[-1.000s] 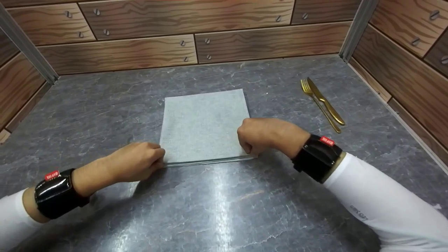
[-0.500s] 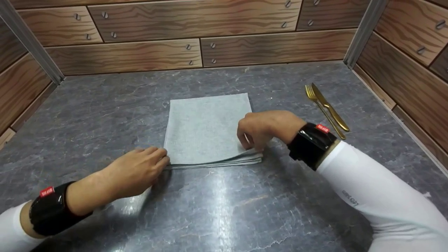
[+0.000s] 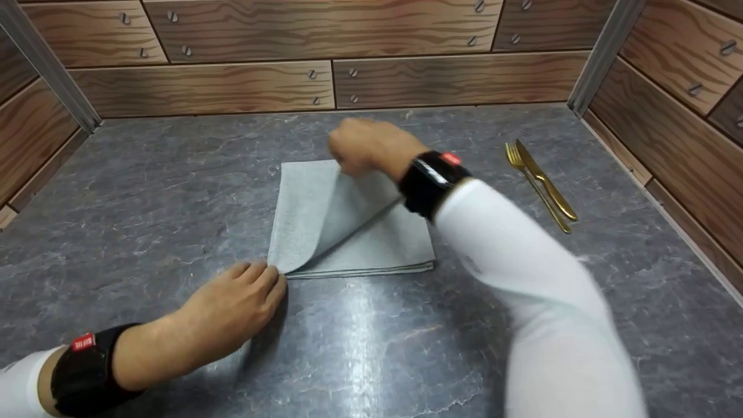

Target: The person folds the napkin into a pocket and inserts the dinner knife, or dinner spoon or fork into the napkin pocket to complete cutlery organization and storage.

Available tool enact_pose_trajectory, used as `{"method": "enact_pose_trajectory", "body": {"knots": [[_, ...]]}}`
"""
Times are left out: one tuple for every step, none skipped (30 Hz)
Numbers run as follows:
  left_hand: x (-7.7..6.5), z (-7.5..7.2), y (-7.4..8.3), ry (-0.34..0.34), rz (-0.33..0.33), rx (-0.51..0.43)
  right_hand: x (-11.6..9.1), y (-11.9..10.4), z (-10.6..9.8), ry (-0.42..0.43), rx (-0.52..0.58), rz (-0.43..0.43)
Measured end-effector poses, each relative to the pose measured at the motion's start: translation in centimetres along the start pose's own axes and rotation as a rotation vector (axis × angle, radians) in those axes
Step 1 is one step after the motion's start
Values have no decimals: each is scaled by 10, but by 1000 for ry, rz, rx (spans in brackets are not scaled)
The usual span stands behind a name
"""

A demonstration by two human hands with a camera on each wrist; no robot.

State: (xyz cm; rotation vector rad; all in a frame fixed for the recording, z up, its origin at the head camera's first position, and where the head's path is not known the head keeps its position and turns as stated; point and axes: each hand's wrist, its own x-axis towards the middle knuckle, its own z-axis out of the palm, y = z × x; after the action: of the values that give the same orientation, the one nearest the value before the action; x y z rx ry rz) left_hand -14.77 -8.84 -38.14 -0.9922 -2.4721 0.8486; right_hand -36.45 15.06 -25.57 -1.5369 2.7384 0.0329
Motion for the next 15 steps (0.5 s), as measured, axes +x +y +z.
{"method": "enact_pose_trajectory", "body": {"knots": [[0, 1, 2, -15, 0, 10, 13, -1, 4, 24, 0, 16], [1, 4, 4, -32, 0, 16, 27, -3, 8, 31, 4, 46], [3, 7, 6, -43, 0, 19, 39, -4, 13, 32, 11, 76], [4, 10, 9, -60, 5, 20, 51, -5, 18, 24, 23, 107], [6, 14, 11, -70, 7, 17, 62, -6, 23, 12, 36, 140], [9, 22, 14, -75, 6, 1, 72, -7, 28, -5, 49, 178], [11, 31, 17, -75, 4, -14, 81, -8, 33, -17, 52, 206], [13, 36, 19, -85, 6, -19, 89, -9, 39, -28, 60, 231], [14, 42, 21, -78, 1, -29, 96, -9, 43, -35, 67, 252], [14, 45, 22, -77, -2, -32, 102, -10, 48, -42, 73, 269], [14, 47, 22, -68, -9, -33, 108, -11, 52, -44, 74, 283], [15, 51, 22, -53, -18, -44, 112, -12, 55, -44, 76, 295], [14, 48, 21, -48, -21, -31, 116, -12, 58, -44, 74, 304], [12, 43, 18, -47, -24, -18, 120, -13, 61, -44, 78, 317], [11, 39, 15, -44, -27, -13, 122, -13, 63, -43, 78, 329]]}}
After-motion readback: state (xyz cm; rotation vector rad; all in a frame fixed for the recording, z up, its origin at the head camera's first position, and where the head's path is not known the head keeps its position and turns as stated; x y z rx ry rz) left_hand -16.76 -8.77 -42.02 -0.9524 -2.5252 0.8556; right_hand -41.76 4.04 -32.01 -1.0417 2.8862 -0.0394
